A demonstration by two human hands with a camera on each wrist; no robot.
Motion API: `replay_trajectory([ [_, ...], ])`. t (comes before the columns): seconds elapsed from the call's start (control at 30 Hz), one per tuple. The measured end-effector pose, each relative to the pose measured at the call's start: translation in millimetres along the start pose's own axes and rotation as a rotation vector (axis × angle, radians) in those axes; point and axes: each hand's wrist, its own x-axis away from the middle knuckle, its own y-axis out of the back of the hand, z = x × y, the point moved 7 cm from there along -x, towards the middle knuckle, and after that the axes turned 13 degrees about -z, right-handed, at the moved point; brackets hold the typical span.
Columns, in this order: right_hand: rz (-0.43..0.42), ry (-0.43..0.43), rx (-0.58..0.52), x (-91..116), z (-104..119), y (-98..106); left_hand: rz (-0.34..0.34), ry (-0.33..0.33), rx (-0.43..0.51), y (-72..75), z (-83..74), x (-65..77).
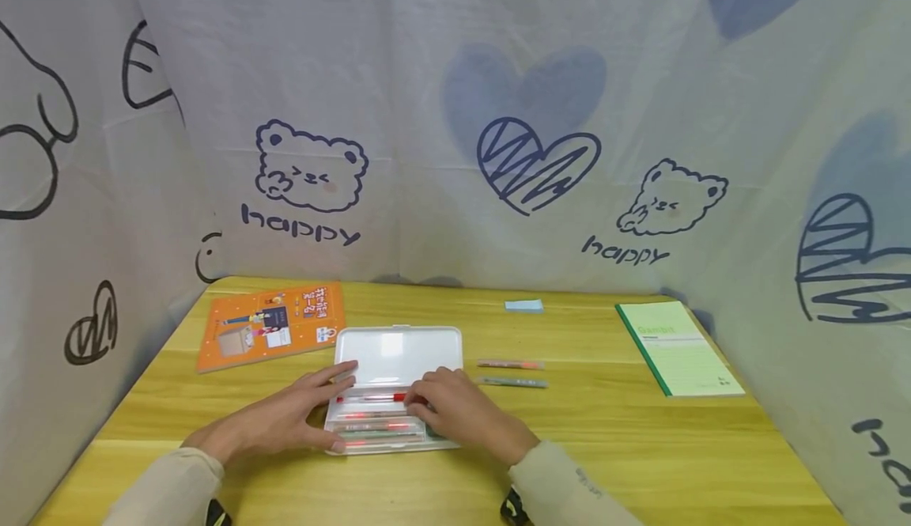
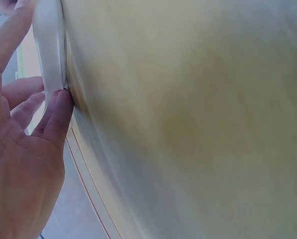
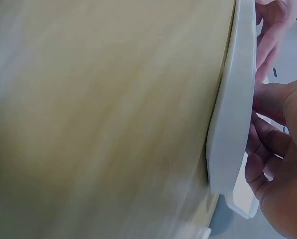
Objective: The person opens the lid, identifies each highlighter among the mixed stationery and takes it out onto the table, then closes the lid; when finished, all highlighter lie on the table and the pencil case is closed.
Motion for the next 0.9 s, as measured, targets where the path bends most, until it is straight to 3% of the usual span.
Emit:
replay_trajectory([
  [0.57, 0.032, -0.013, -0.028, -0.4, 7.3, -4.1, -0.009, -0.036, -0.014, 1.1, -1.4, 0.7],
  [0.9, -0.092, -0.021, -0.049, -0.2, 14.0, 1.2, -0.011, -0.026, -0.015, 0.7, -0.3, 1.3],
])
